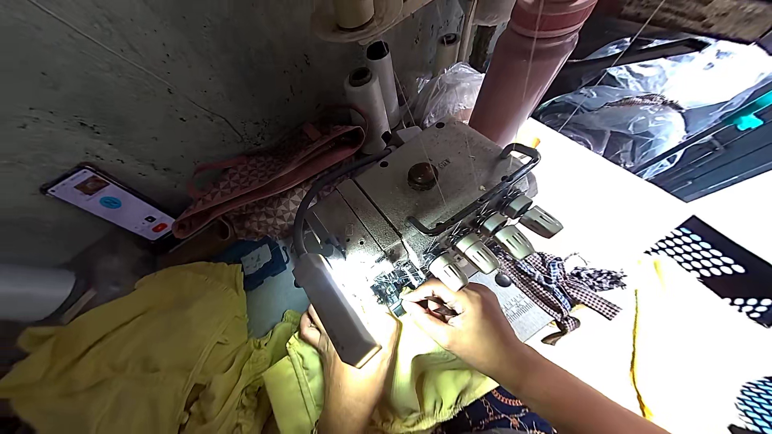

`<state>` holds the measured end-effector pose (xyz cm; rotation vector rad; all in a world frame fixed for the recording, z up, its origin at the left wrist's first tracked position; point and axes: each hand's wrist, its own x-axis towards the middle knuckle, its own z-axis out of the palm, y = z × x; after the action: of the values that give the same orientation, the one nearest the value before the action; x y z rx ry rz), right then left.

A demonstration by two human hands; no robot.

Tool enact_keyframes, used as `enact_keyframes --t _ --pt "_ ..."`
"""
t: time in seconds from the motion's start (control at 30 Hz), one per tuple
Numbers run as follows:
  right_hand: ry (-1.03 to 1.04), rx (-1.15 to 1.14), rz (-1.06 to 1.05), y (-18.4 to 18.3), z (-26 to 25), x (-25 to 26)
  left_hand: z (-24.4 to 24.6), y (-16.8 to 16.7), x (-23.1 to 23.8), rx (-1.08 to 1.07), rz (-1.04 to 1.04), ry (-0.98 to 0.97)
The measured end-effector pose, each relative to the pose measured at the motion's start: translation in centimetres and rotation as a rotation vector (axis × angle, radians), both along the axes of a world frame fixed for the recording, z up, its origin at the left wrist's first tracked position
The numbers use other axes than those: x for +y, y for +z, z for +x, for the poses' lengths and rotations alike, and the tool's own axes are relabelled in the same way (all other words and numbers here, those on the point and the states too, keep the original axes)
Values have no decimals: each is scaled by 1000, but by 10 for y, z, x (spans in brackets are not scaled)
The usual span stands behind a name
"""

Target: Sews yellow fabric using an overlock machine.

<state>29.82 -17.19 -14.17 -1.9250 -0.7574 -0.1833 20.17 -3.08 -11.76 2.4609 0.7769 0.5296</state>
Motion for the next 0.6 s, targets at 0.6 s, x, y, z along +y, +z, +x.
enact_keyframes --t 0.6 --pt "2 12 -20 5 1 -1 18 18 38 40 201 -89"
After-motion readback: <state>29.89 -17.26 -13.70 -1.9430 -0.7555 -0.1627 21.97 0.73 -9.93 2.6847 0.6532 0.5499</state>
